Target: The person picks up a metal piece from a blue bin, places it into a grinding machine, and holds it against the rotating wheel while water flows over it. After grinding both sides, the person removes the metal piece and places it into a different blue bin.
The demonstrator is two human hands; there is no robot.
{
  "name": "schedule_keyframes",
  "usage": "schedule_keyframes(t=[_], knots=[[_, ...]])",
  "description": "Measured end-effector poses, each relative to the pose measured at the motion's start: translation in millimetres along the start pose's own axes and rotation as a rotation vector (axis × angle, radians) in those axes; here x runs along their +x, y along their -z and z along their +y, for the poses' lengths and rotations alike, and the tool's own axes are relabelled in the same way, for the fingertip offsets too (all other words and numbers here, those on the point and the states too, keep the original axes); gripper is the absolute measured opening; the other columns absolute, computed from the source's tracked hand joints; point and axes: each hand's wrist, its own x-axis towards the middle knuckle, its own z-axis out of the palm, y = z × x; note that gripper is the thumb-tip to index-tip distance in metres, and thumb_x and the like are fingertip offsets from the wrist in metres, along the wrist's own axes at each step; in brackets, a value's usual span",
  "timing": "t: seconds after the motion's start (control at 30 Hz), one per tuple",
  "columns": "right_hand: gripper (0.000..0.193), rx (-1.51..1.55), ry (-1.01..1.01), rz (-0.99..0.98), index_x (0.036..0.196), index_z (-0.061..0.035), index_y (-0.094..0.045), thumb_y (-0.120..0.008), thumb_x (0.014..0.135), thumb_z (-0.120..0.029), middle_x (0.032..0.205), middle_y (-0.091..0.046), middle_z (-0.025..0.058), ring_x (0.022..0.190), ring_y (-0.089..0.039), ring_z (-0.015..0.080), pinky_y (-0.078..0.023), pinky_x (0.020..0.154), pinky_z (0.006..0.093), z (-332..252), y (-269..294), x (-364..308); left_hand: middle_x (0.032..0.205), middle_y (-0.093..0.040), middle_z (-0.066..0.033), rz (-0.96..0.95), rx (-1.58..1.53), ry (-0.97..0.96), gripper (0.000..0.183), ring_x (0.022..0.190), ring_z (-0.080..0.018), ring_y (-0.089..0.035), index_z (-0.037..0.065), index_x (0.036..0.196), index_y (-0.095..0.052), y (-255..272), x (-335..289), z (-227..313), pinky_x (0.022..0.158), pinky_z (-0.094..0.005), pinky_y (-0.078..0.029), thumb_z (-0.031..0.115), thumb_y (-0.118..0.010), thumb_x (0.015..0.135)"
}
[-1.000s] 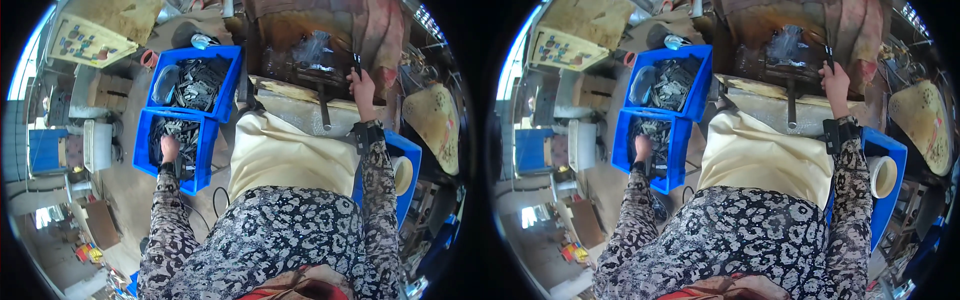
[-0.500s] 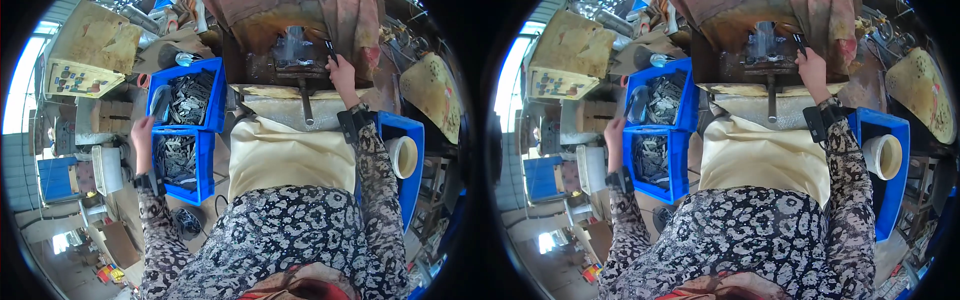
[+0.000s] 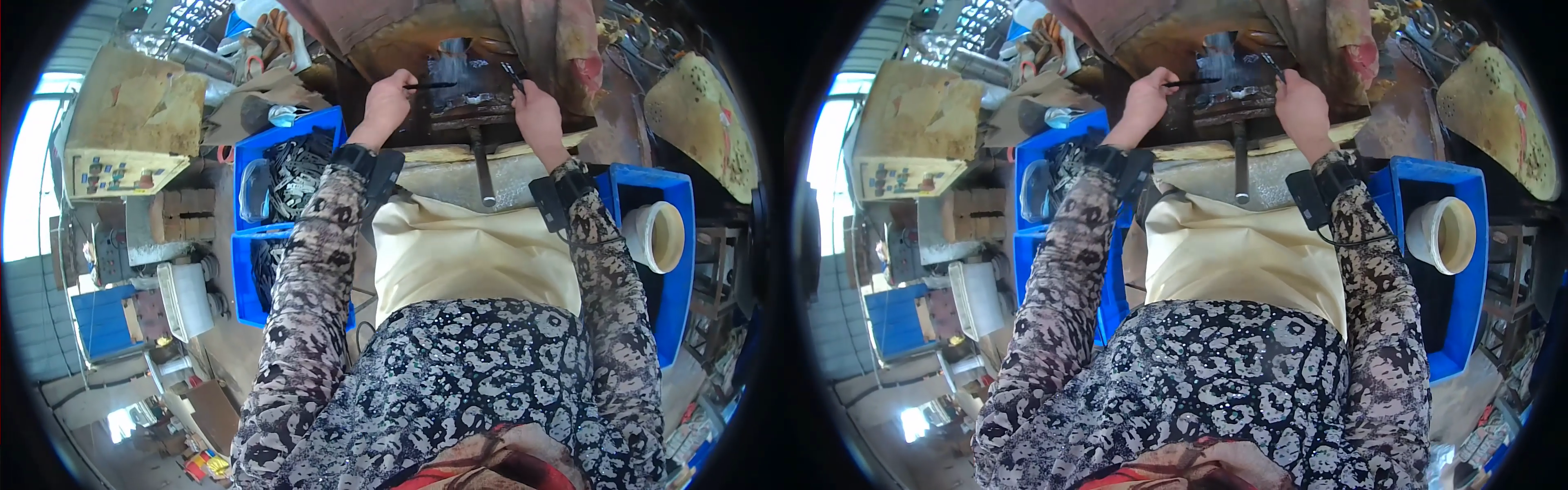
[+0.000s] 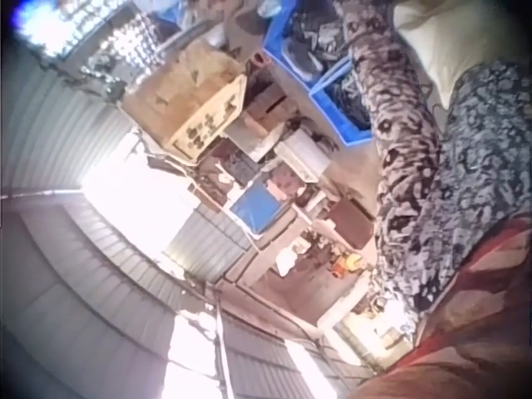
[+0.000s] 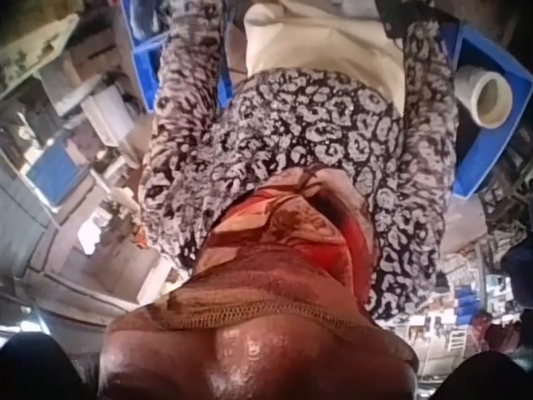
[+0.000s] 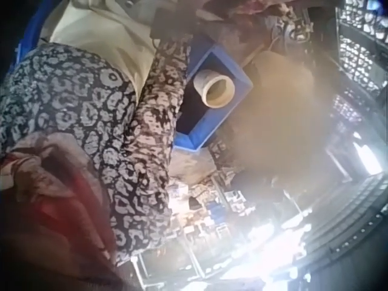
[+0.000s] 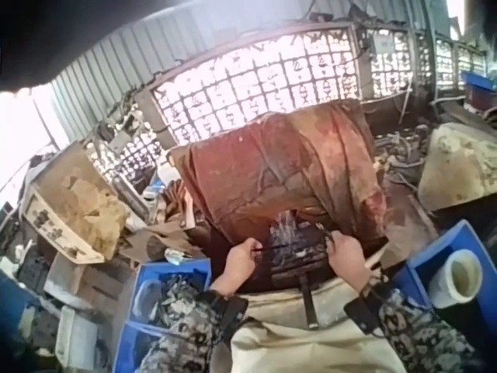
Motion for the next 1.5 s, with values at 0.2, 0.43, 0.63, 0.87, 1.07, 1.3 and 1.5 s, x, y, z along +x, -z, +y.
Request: schedule_keyframes(t=[0.2, 0.43, 0.63, 0.87, 1.07, 1.3, 1.5], knots=[[0.015, 0.008, 0.014, 0.028, 0.092, -0.0047, -0.056, -0.053, 0.089, -0.019, 0.08, -0.063, 0.0187, 0.079, -0.061, 0.0393, -0.048, 0.069, 0.05, -9, 5, -4, 0.086, -0.068, -0.0105, -0.024, -0.492, 0.134, 0.025, 0.083, -0.0178, -0.068, 0.0, 0.098, -0.062, -39, 5, -6, 0.076, -0.0287, -0.051, -0.01, -0.044, 0.085], [0.014, -0.024, 0.037, 0.032, 0.088, -0.0036, -0.053, -0.053, 0.089, -0.018, 0.079, -0.063, 0.019, 0.077, -0.062, 0.0393, -0.049, 0.067, 0.0498, -15, 9, -7, 0.099, -0.069, -0.0068, -0.242, -0.499, 0.189, 0.029, 0.09, -0.0124, -0.063, -0.001, 0.108, -0.064, -35, 5, -8, 0.087, -0.0253, -0.047, -0.01, -0.046, 0.086], [0.014, -0.036, 0.051, 0.014, 0.088, -0.0035, -0.052, -0.052, 0.089, -0.018, 0.078, -0.063, 0.0184, 0.077, -0.062, 0.0388, -0.049, 0.068, 0.0492, -24, 8, -4, 0.097, -0.07, -0.0088, -0.256, -0.485, 0.137, 0.03, 0.089, -0.0173, -0.065, 0.001, 0.106, -0.065, -37, 2, -35, 0.084, -0.0275, -0.049, -0.009, -0.049, 0.083], [0.014, -0.051, 0.04, 0.02, 0.088, -0.0034, -0.052, -0.052, 0.089, -0.017, 0.08, -0.063, 0.0188, 0.078, -0.062, 0.039, -0.049, 0.069, 0.0489, -15, 10, -6, 0.104, -0.064, -0.0189, -0.282, 0.137, -0.079, 0.041, 0.101, -0.0376, -0.059, 0.014, 0.109, -0.066, -40, 9, -6, 0.089, -0.041, -0.047, -0.005, -0.053, 0.076], [0.014, -0.07, 0.023, 0.0, 0.088, -0.0034, -0.051, -0.051, 0.09, -0.017, 0.081, -0.063, 0.0183, 0.079, -0.062, 0.0388, -0.049, 0.069, 0.0487, -18, 10, -8, 0.098, -0.063, -0.0215, -0.255, 0.233, -0.177, 0.037, 0.095, -0.0384, -0.06, 0.009, 0.107, -0.063, -33, 11, -2, 0.082, -0.0419, -0.048, -0.005, -0.053, 0.074], [0.014, -0.072, 0.024, -0.002, 0.087, -0.0031, -0.051, -0.05, 0.09, -0.017, 0.082, -0.063, 0.018, 0.079, -0.062, 0.0386, -0.049, 0.069, 0.0484, -21, 11, -7, 0.094, -0.064, -0.021, -0.262, 0.228, -0.155, 0.037, 0.094, -0.039, -0.06, 0.012, 0.107, -0.063, -34, 5, -7, 0.081, -0.0436, -0.048, -0.004, -0.053, 0.075], [0.014, -0.065, 0.014, 0.008, 0.089, -0.0037, -0.052, -0.051, 0.09, -0.018, 0.081, -0.063, 0.0197, 0.079, -0.061, 0.04, -0.048, 0.069, 0.05, -19, 8, -6, 0.094, -0.065, -0.0184, -0.288, 0.352, -0.175, 0.036, 0.091, -0.0368, -0.062, 0.015, 0.107, -0.064, -14, 0, 7, 0.078, -0.044, -0.049, 0.0, -0.055, 0.075]])
